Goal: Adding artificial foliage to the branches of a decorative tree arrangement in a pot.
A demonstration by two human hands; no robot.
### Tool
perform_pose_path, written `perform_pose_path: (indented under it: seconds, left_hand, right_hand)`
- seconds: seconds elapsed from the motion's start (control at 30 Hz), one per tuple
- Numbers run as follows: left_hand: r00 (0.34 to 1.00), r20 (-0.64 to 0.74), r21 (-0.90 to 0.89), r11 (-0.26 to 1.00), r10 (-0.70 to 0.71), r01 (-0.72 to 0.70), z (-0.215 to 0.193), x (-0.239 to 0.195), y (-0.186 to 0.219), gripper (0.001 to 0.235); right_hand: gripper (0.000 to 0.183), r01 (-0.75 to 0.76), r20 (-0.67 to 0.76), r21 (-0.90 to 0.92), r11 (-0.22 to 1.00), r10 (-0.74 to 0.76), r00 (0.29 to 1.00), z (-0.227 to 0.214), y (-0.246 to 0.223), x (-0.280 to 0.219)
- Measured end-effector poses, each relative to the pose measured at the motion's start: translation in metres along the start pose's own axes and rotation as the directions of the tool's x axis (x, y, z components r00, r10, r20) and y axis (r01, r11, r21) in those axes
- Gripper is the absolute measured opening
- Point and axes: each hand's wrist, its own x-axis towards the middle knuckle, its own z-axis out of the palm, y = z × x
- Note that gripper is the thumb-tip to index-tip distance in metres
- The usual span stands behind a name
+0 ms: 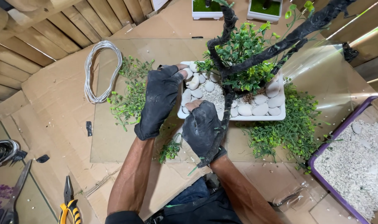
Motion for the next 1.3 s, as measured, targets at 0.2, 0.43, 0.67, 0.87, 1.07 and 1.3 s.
perform_pose_path:
  seconds: [0.2,0.43,0.67,0.87,1.07,1.3]
  left_hand:
    - [0.995,0.063,0.277,0.957,0.075,-0.09,0.005,0.005,-0.032,0.035]
    - [0.978,0.096,-0.02,0.982,0.186,-0.185,-0.004,0.005,-0.031,0.01]
    - [0.985,0.144,-0.323,0.945,0.096,-0.045,-0.006,-0.008,-0.031,0.03]
    - [0.929,0.37,-0.525,0.825,-0.001,0.21,-0.016,-0.008,-0.025,0.028]
    - [0.813,0.475,-0.1,0.938,0.337,-0.331,-0.013,-0.019,-0.073,0.042]
    - [0.734,0.475,0.498,0.54,0.485,-0.679,-0.008,0.005,-0.071,0.037]
  right_hand:
    - [0.023,0.011,0.014,-0.021,1.0,-0.011,1.0,0.0,0.011,-0.021]
    - [0.018,-0.026,0.223,0.129,0.991,-0.004,0.975,-0.01,0.009,0.005]
    - [0.023,0.024,-0.109,-0.021,0.999,-0.027,0.994,0.011,0.002,-0.003]
    - [0.029,-0.055,0.382,0.297,0.953,-0.066,0.922,-0.017,0.018,-0.003]
    - [0.024,-0.066,0.375,0.269,0.961,-0.042,0.926,-0.019,0.016,-0.006]
    - [0.023,-0.06,0.375,0.273,0.96,-0.049,0.926,-0.02,0.016,-0.005]
